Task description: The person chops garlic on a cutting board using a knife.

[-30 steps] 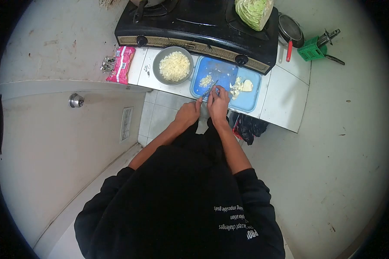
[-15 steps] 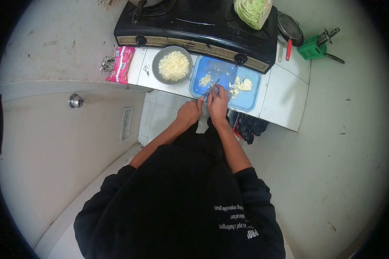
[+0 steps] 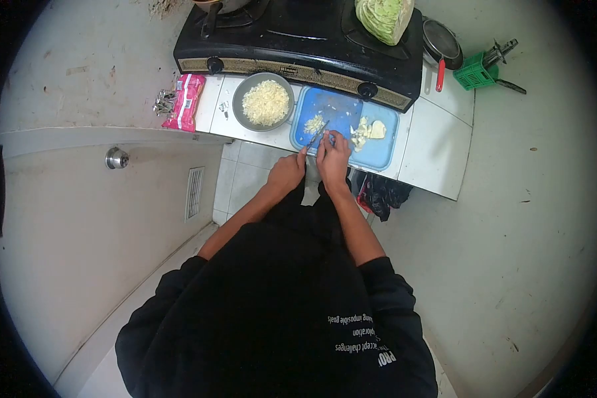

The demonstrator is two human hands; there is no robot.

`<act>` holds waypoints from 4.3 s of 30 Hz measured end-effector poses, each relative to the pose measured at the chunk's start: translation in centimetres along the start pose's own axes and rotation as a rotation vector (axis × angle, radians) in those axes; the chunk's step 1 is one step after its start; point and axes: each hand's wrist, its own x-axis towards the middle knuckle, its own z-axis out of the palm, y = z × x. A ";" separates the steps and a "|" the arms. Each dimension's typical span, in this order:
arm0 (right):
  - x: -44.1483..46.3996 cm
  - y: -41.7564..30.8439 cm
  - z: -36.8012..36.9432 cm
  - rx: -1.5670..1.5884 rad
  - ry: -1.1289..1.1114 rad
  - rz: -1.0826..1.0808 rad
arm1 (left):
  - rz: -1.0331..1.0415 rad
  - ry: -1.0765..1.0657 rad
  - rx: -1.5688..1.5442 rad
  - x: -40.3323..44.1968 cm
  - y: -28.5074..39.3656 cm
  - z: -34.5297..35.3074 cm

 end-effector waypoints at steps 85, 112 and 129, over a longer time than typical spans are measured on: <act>0.1 0.0 0.1 -0.032 -0.009 -0.010 | -0.019 -0.115 -0.066 -0.4 0.5 -0.9; 0.0 0.4 0.2 -0.056 -0.034 -0.009 | -0.027 -0.065 -0.078 -1.0 0.6 0.1; 0.0 0.2 0.3 -0.068 -0.035 0.009 | -0.082 -0.033 0.061 -0.5 2.0 -0.2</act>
